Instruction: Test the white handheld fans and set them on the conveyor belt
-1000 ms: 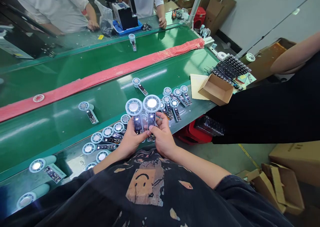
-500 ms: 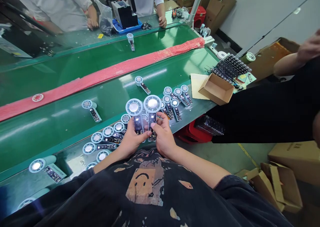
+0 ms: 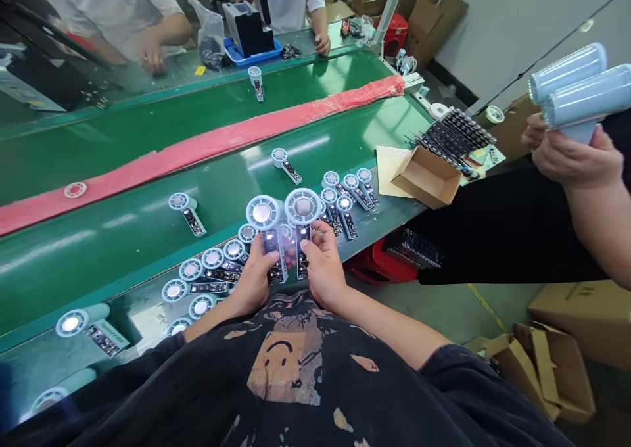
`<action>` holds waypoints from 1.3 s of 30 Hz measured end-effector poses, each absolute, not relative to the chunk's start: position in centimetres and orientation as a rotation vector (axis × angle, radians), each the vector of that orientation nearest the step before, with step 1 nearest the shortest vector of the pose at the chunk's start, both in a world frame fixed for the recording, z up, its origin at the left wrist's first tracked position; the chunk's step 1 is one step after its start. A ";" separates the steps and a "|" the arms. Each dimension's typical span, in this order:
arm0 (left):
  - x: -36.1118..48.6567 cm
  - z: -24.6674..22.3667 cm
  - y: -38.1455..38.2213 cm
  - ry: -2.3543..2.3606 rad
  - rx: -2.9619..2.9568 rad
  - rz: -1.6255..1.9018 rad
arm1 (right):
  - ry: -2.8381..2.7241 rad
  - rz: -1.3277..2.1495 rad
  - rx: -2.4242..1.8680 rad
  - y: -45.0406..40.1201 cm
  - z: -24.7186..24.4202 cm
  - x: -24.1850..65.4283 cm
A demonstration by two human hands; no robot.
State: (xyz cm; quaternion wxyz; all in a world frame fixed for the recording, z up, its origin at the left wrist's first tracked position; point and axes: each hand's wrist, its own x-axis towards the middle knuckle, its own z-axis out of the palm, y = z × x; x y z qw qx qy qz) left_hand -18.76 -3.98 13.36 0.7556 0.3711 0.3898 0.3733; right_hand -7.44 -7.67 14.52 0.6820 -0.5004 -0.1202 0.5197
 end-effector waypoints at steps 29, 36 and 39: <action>-18.4 13.2 -5.1 0.911 0.727 0.785 | -0.279 1.139 -1.132 -8.7 14.9 -7.5; -17.5 13.7 -6.2 0.902 0.721 0.830 | -0.292 1.178 -1.123 -9.6 14.9 -6.5; -16.8 14.0 -6.9 0.899 0.724 0.879 | -0.305 1.222 -1.122 -9.9 15.2 -5.5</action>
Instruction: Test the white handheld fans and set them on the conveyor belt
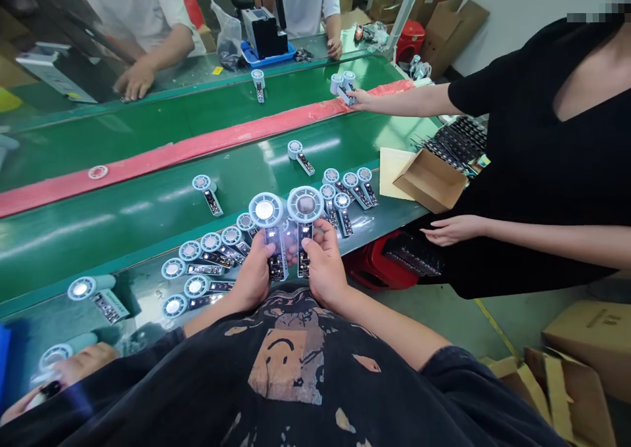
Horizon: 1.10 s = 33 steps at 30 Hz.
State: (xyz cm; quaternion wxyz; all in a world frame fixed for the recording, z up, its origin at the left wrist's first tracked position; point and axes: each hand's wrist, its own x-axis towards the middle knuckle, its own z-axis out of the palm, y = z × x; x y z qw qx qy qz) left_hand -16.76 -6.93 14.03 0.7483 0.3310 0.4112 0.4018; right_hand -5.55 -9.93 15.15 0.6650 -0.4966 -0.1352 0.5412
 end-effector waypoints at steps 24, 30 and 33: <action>-10.9 14.1 -15.9 1.028 0.627 1.034 | -0.457 1.593 -1.033 -16.9 15.0 2.5; -11.3 13.9 -17.2 0.968 0.650 1.090 | -0.515 1.593 -1.014 -17.7 14.9 2.5; -11.6 14.0 -17.6 0.948 0.650 1.110 | -0.523 1.588 -0.999 -18.0 14.9 2.3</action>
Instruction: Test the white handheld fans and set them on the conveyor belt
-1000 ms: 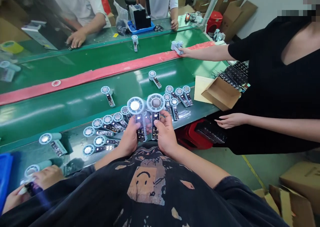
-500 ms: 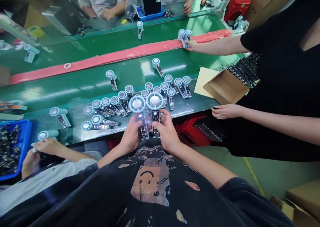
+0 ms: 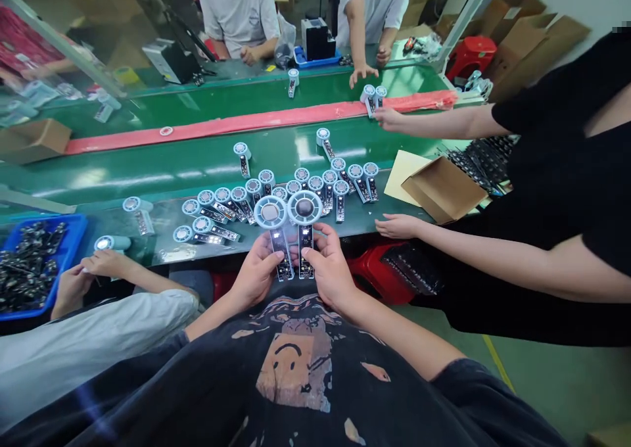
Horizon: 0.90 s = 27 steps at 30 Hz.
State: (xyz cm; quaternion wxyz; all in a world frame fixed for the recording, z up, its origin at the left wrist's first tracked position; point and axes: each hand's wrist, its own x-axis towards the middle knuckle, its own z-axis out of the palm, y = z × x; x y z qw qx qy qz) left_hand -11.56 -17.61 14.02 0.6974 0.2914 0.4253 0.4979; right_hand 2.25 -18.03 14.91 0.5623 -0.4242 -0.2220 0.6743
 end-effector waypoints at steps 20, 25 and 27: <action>-14.7 14.1 -15.4 0.848 0.671 1.094 | -0.526 1.535 -0.980 -16.8 16.1 -0.6; -16.1 14.2 -14.4 0.838 0.682 1.075 | -0.502 1.516 -0.994 -15.9 16.1 -1.8; -16.6 14.2 -13.9 0.834 0.690 1.059 | -0.488 1.502 -1.001 -15.6 15.9 -2.3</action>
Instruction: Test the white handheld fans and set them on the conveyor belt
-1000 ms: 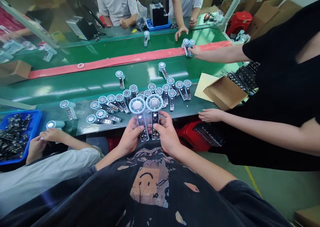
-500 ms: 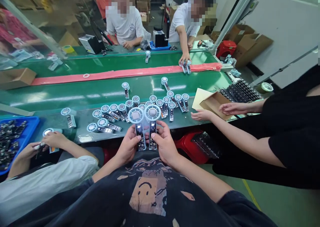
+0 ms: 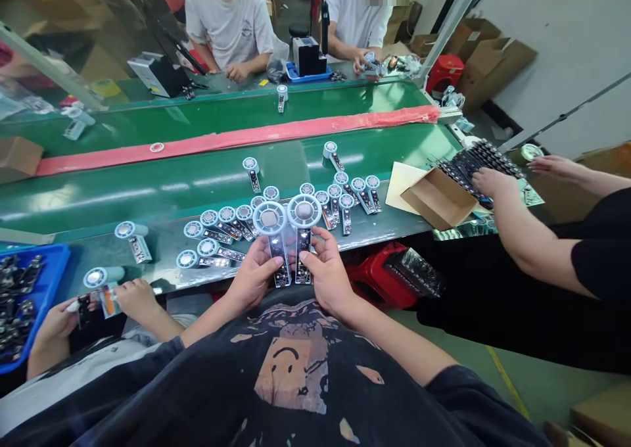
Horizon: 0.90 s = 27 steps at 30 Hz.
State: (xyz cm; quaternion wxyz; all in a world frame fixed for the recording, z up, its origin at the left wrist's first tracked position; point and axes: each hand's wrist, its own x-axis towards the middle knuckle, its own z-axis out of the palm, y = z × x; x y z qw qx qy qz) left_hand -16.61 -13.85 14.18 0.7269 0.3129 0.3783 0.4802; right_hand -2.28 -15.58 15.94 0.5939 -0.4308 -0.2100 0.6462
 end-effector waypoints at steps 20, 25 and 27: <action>-18.2 14.6 -10.6 0.772 0.726 0.940 | -0.430 1.450 -0.969 -13.7 14.9 -3.8; -18.0 14.6 -10.2 0.750 0.679 0.938 | -0.482 1.414 -0.913 -13.9 14.8 -3.3; -17.8 14.6 -10.2 0.735 0.674 0.945 | -0.500 1.415 -0.892 -14.0 14.8 -3.2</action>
